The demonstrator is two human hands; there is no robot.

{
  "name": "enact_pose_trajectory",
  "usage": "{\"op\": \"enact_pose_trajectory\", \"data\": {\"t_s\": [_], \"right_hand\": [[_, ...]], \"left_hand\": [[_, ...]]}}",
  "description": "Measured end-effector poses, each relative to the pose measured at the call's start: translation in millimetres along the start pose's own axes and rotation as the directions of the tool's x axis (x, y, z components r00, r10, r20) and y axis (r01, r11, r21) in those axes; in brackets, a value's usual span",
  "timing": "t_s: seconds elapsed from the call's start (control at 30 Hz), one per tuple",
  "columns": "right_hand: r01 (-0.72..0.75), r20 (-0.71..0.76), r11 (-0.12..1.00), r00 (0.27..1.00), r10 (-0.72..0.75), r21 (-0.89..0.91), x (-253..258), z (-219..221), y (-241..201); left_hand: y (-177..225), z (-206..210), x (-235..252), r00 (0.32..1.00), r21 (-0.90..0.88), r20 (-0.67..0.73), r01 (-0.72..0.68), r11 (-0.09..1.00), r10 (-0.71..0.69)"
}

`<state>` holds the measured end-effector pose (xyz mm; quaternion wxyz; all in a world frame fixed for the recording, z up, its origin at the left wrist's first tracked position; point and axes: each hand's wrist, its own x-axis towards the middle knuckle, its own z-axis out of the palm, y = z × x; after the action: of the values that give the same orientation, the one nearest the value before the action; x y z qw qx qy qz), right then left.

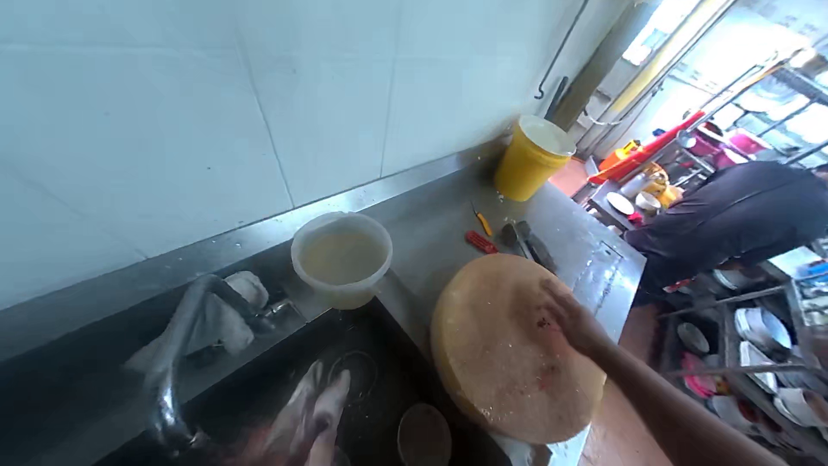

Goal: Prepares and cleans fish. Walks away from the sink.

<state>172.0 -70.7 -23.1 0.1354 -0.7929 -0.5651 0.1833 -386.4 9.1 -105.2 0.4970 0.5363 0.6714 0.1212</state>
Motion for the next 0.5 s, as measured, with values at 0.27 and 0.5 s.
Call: {"op": "enact_pose_trajectory", "data": {"t_s": [0.27, 0.5], "right_hand": [[0.266, -0.006, 0.953, 0.963, -0.27, -0.143, -40.9, 87.7, -10.7], [0.302, 0.209, 0.731, 0.83, -0.517, 0.612, -92.4, 170.6, -199.5]], "left_hand": [[44.2, 3.9, 47.5, 0.979, -0.032, -0.141, -0.153, 0.988, 0.147], [31.5, 30.6, 14.1, 0.917, -0.465, -0.349, 0.008, 0.885, -0.192]]}}
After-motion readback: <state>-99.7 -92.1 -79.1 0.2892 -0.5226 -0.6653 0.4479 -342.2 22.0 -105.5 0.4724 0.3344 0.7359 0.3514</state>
